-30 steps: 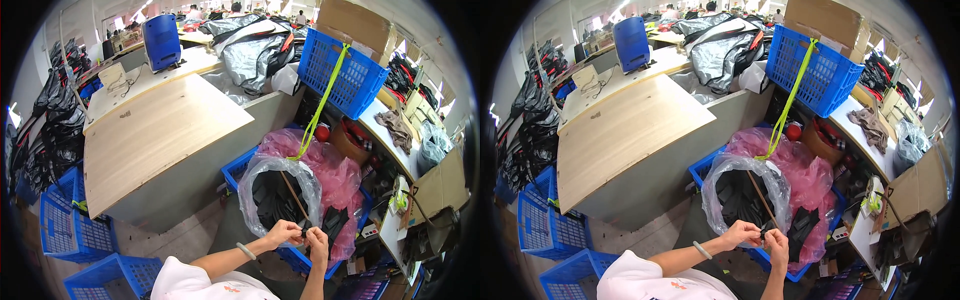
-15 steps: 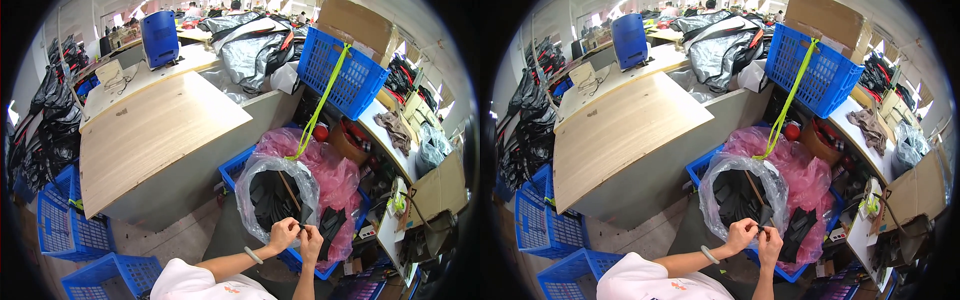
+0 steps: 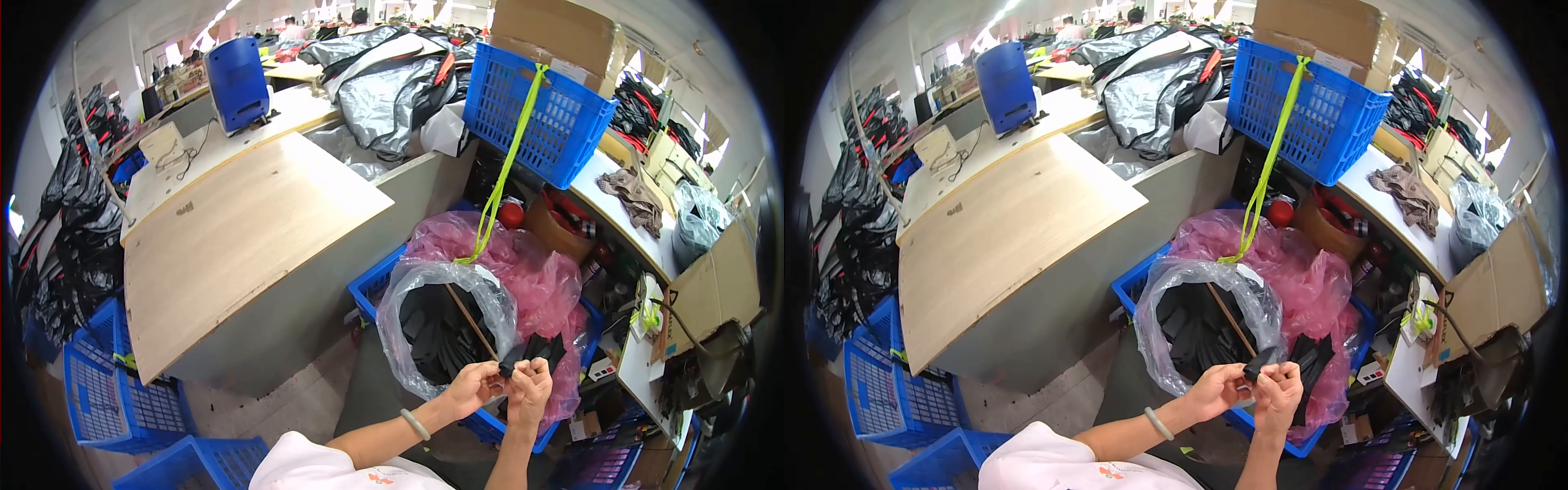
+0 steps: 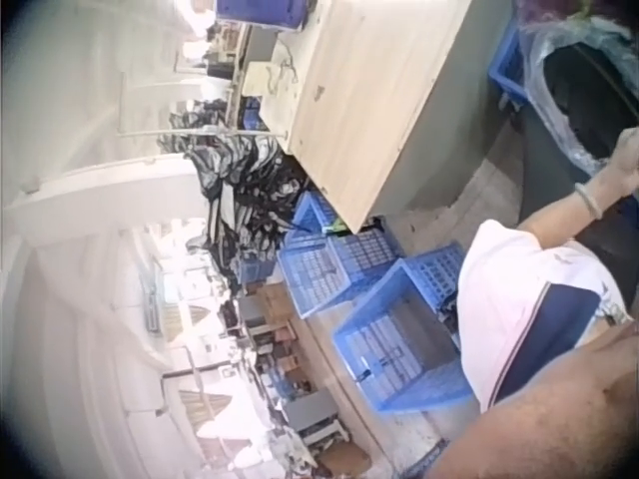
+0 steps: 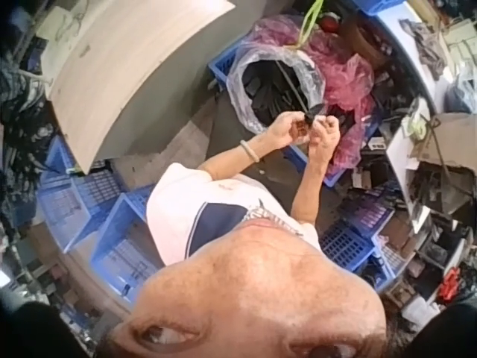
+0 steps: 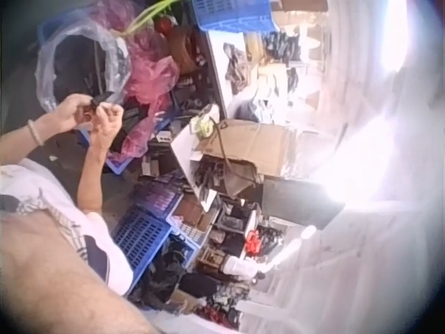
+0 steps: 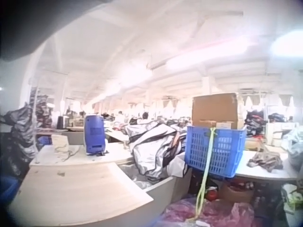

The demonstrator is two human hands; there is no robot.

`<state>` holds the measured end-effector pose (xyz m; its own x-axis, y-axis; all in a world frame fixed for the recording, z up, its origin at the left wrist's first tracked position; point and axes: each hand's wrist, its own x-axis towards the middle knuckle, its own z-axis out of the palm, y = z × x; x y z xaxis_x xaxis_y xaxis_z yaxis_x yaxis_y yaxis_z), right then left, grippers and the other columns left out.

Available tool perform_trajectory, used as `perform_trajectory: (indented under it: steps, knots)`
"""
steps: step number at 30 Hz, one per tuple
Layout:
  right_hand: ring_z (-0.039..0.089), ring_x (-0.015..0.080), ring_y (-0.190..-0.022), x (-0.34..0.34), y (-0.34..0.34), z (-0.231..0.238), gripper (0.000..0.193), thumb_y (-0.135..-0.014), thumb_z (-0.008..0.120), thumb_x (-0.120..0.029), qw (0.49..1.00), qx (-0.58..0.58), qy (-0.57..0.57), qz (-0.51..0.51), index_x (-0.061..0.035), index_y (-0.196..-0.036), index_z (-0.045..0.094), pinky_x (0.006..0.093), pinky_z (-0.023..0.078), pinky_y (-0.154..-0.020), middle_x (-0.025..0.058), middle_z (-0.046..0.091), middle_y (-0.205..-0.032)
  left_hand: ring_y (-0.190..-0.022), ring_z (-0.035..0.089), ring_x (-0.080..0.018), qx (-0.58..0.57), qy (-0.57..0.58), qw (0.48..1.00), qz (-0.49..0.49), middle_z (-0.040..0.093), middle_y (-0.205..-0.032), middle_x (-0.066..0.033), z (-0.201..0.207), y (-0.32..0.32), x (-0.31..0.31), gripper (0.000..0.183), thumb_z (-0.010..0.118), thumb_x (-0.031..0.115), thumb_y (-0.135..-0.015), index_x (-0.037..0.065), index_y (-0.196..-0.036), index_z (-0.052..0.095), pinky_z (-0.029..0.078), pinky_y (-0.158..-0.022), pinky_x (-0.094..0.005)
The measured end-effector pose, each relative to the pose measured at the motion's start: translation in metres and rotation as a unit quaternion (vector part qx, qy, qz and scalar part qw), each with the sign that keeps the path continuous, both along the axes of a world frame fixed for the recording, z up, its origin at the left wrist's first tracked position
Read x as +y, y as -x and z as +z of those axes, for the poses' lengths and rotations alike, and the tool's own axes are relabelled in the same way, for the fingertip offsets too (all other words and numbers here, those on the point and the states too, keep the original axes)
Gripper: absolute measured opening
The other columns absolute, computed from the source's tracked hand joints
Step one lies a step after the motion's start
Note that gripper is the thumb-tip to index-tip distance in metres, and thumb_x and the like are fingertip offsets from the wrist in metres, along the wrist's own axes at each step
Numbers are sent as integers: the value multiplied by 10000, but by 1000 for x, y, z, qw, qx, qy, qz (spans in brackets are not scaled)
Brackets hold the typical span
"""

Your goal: Inspecting and sorting black fabric strips in a manufacturing facility.

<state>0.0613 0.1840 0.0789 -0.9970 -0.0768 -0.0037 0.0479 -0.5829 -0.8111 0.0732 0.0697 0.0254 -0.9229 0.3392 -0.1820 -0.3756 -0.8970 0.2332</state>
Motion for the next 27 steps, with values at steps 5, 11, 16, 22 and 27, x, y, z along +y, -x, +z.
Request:
perform_trajectory:
  steps: [5, 11, 16, 22, 27]
  knots:
    - [436, 43, -567, 3, 0, -15, 201, -778, 564, 48, 991, -21, -133, -4, -71, -870, 431, 179, 349, -473, -7, 467, -719, -647, 539, -78, 157, 545, 765, 305, 555, -759, 17, 5, -3, 2, 117, 600, 87, -841, 11, -923, 634, 432, -573, -210]
    - [434, 25, -613, 19, -3, -24, 178, -752, 531, 71, 939, 52, -340, -13, -31, -863, 437, 173, 356, -534, -17, 465, -718, -644, 531, -51, 101, 496, 854, 118, 617, -729, -4, -11, -9, 5, 136, 578, 81, -850, -21, -911, 644, 434, -578, -202]
    - [459, 33, -617, 38, 2, -26, 174, -778, 519, 74, 954, 20, -293, 61, -33, -872, 420, 179, 363, -527, -2, 492, -723, -602, 486, -55, 60, 372, 926, -4, 563, -706, 8, -14, -14, 9, 139, 552, 144, -885, 10, -860, 576, 382, -504, -188]
    - [513, 64, -682, 20, -9, -57, 230, -790, 555, 73, 988, 15, -119, -94, -42, -927, 412, 183, 404, -571, 48, 551, -816, -591, 415, -75, -35, 81, 994, -58, 449, -696, 20, -1, -12, 11, 107, 516, 163, -914, 82, -848, 492, 315, -457, -196]
    - [487, 30, -618, 8, -6, -53, 227, -770, 580, 76, 981, 6, -99, -167, -56, -920, 473, 145, 358, -520, 20, 569, -797, -601, 429, -49, -6, 159, 986, -42, 443, -670, 39, -4, -2, 12, 147, 557, 206, -907, 94, -828, 505, 312, -468, -180]
